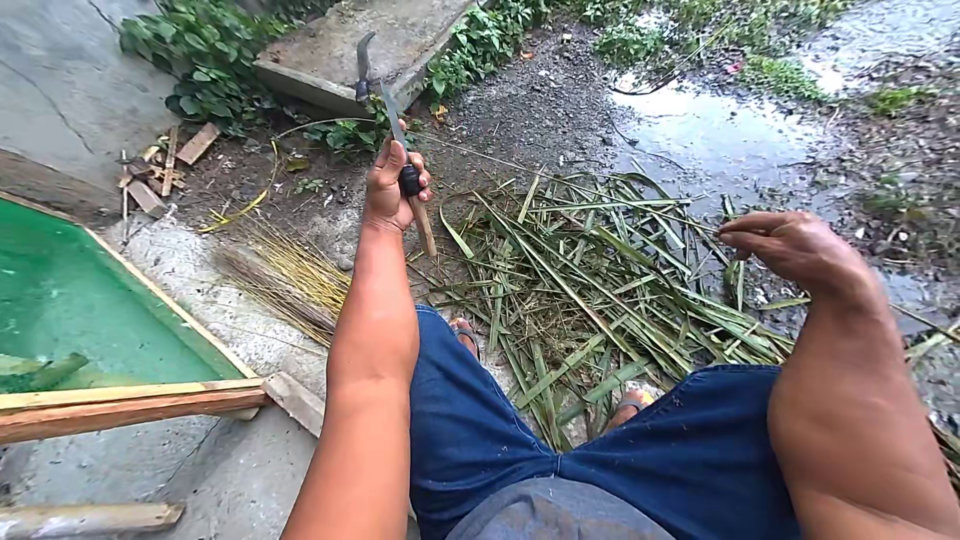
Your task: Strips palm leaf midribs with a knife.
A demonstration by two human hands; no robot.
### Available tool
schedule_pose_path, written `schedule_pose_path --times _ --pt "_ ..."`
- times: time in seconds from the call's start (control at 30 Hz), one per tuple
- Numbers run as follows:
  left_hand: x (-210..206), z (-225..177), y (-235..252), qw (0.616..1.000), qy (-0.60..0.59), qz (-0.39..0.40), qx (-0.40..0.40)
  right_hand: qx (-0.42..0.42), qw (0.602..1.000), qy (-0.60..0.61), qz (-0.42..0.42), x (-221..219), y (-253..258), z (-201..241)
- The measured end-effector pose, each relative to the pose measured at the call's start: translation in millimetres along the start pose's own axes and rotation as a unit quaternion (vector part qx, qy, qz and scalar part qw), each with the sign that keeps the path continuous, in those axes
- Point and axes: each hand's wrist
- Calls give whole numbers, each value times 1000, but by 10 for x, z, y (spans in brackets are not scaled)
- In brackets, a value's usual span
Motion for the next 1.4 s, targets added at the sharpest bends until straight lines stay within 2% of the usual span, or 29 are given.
schedule_pose_path --times 0.03,0.1,0.17,0.2,0.23,0.27,0.3,0.37,0.4,0.43,0.47,0.53,0.6,0.67,0.73,0.87,1.03,1.13,1.27,1.33,1.4 --pt "-54 -14 14 995 93 -42 10 1 1000 -4 -2 17 -15 26" --pt "-87 31 80 948 289 -127 40 -3 1000 -26 -8 86 -26 26" --pt "100 101 117 906 368 -196 70 -36 999 -28 -29 195 -45 -37" --pt "200 126 103 893 395 -198 90 -56 997 -5 -58 231 -65 -49" --pt "242 155 70 881 428 -158 124 -79 992 31 -92 252 -68 -43" --pt "241 206 9 865 467 -73 168 -92 984 88 -124 222 -60 -44" --pt "179 261 -49 835 504 43 216 -94 974 147 -142 167 -42 -44" --pt "-75 377 -84 744 536 261 302 -77 961 209 -163 107 10 19" --pt "-236 401 -87 703 545 322 323 -65 960 204 -179 102 36 54" --pt "-362 410 -86 688 548 351 322 -50 959 205 -191 98 51 84" --pt "-449 414 -80 694 545 358 305 -26 950 234 -204 78 74 99" --pt "-580 430 -81 739 524 335 259 30 912 351 -210 21 128 135" --pt "-753 436 -133 786 495 287 232 58 855 475 -199 -16 156 201" --pt "-946 429 -188 819 454 256 240 73 799 566 -188 -32 165 247" --pt "-1039 476 -195 829 424 266 249 78 760 618 -186 -24 178 260" --pt "-1035 580 -153 817 391 335 260 71 706 678 -191 37 209 283" --pt "-846 593 -175 831 261 415 264 79 701 670 -231 54 224 243" --pt "-908 578 -159 807 320 436 239 50 676 692 -249 98 228 224" --pt "-931 679 -175 760 466 404 202 7 664 702 -257 86 263 201" --pt "-912 693 -154 757 493 388 183 -35 675 692 -253 68 249 215" --pt "-900 694 -130 761 501 377 164 -67 704 671 -222 7 255 252"
Point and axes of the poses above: each hand's wrist, its own y-axis towards the middle knuckle, its own x-axis out of the back of the hand, z = x × y, and after that the axes turned 14 degrees about -x, right-handed
